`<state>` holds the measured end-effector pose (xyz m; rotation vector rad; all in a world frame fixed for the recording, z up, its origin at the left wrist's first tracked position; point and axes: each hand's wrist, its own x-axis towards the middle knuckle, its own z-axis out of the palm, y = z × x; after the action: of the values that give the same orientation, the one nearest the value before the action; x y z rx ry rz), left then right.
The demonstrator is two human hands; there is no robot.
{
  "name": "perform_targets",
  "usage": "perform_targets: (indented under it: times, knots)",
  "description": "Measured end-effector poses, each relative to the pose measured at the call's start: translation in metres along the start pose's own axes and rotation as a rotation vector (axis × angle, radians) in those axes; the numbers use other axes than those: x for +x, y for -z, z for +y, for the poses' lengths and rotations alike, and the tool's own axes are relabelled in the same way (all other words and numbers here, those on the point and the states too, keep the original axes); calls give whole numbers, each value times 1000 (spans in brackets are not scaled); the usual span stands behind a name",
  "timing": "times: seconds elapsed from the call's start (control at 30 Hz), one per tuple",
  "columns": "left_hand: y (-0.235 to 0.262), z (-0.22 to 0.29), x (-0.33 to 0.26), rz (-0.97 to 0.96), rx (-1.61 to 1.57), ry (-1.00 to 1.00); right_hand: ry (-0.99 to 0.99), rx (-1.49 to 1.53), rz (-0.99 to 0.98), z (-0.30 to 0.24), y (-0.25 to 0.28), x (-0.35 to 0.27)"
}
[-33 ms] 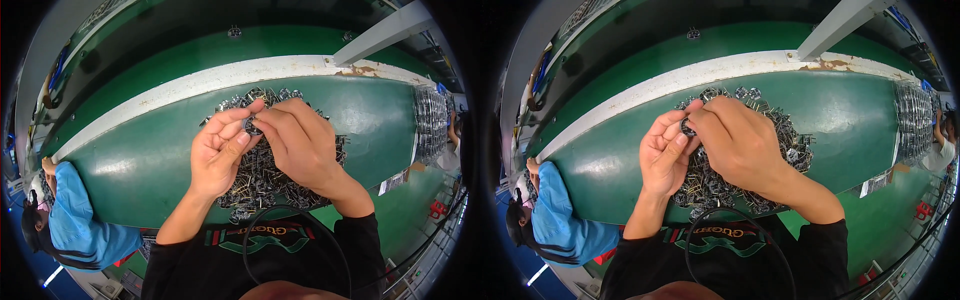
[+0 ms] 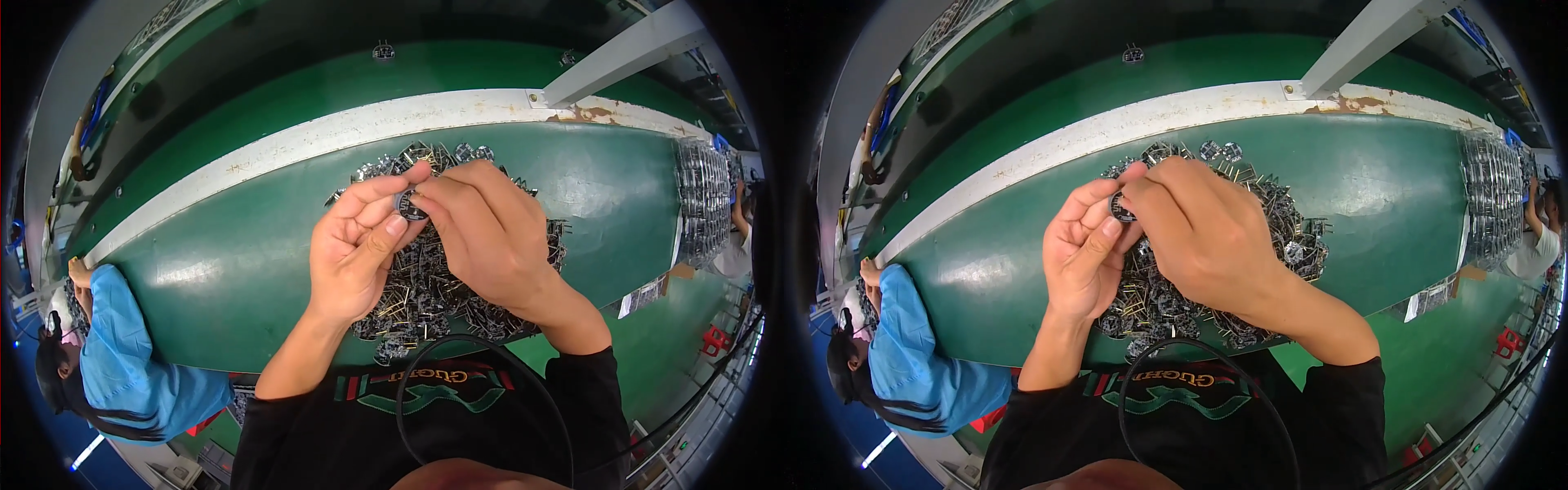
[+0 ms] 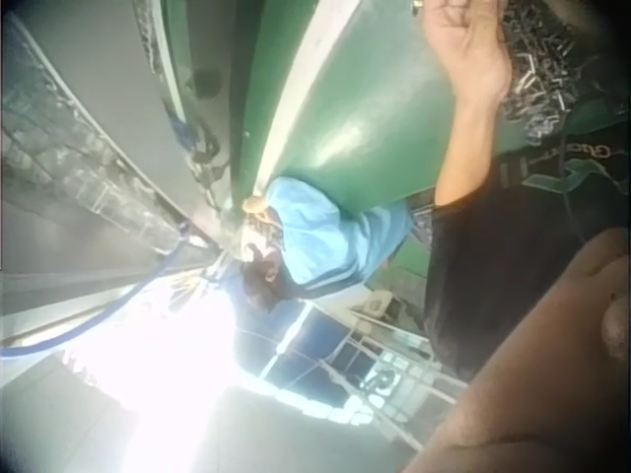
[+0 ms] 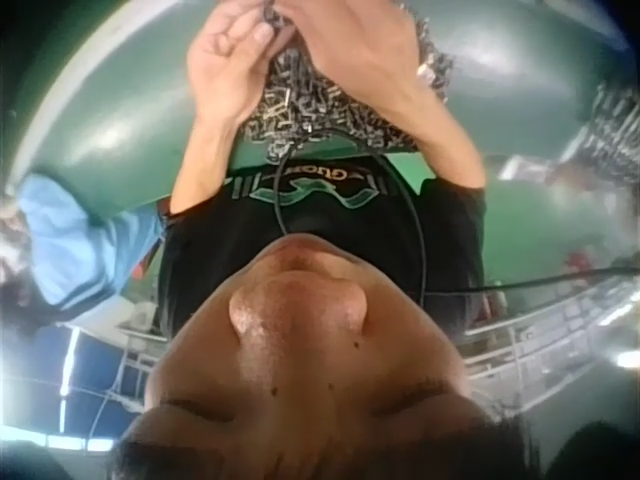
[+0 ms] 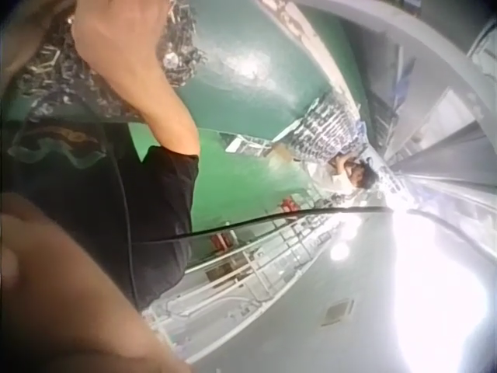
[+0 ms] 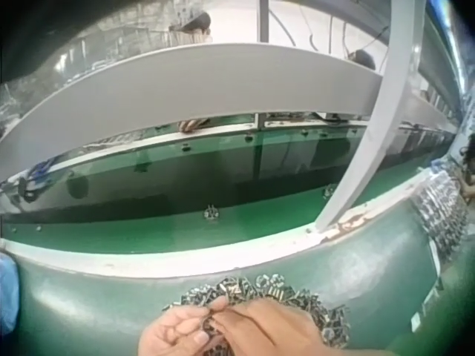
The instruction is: The person assembles small electronic components by hand, inserting pins into circular bases on an assembly line.
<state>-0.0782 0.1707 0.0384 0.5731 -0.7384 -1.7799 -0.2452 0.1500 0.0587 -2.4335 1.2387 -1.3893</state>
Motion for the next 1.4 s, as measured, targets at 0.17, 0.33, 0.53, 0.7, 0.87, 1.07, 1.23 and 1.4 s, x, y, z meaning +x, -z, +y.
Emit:
perform_targets:
  times: [0.17, 0.33, 0.53, 0.7, 0.87, 1.07, 1.23, 1.4]
  knots:
    - [-4, 5, 3, 22, 171, -48, 81, -15, 85, 3, -4, -5]
    - [14, 25, 24, 217, 560, -91, -135, 206, -307, 24, 30, 4]
    - [102, 99, 97, 454, 1206, -327, -339, -1, -482, 80, 55, 7]
    - [176, 124, 142, 694, 1426, -354, -518, 72, -606, 78, 35, -2]
    - [200, 132, 156, 614, 1455, -213, -580, 84, -616, 90, 39, -4]
    - [387, 243, 104, 991, 2408, 77, -319, 147, -554, 118, 30, -20]
    - [506, 404, 19, 462, 2431, -35, -362, 169, -593, 114, 45, -13]
    - [485, 337, 25, 757, 2054, -120, -418, 170, -556, 106, 49, -17]
